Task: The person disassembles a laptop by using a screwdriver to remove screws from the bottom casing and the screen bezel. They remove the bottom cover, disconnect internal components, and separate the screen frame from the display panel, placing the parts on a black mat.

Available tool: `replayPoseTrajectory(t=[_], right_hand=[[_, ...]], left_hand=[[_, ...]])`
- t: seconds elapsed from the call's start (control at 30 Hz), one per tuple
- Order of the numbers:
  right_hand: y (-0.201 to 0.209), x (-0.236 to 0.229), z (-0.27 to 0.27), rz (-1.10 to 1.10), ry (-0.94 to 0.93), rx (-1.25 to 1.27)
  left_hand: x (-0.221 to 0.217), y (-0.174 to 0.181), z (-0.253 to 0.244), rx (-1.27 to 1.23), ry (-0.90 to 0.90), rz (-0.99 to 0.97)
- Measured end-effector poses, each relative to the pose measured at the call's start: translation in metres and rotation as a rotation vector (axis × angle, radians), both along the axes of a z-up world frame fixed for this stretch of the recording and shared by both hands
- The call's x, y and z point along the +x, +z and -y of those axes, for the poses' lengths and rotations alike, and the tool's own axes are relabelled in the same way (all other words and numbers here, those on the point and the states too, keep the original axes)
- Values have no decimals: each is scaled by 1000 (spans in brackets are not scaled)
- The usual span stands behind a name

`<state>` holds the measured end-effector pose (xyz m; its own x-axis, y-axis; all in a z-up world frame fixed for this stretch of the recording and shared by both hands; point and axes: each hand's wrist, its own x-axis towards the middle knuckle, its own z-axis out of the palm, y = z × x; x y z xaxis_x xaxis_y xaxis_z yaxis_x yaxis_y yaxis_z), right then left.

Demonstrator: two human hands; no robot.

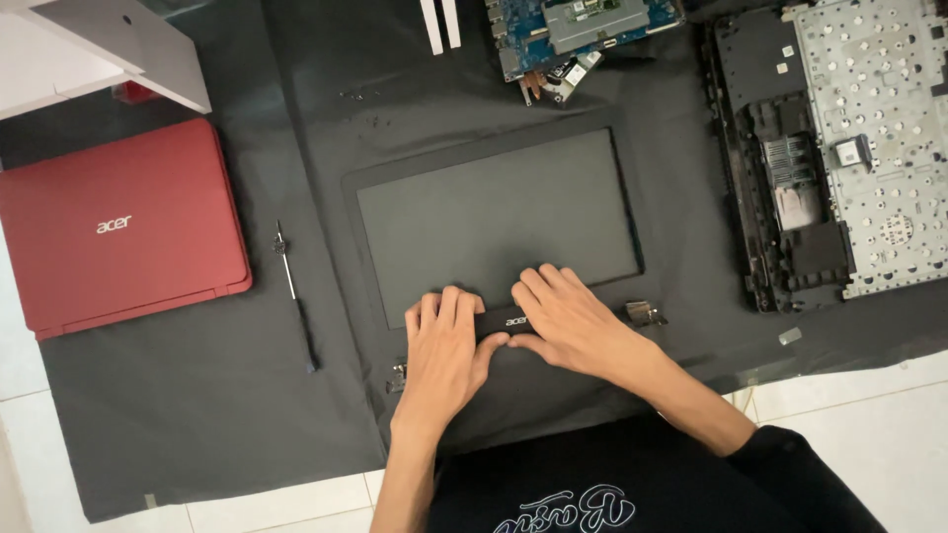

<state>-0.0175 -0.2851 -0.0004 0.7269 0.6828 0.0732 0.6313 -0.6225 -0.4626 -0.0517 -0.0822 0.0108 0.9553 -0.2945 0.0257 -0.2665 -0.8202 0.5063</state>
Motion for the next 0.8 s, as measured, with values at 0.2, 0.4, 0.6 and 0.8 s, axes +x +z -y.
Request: replayPoseTrajectory(t=[0.2,0.4,0.6,0.8], right_hand=[[-10,-1,3,-43,-14,-5],[-3,1,2,-190,-21,-5],[6,9,0,-218,-22,47],[17,14,2,-321,-106,0]], left_hand=[[7,8,-2,-41,8,-56],[11,1,-8,-4,-58,-127],[6,15,-17,-10,-44,-47],[7,21,-22,-53,3,-39]])
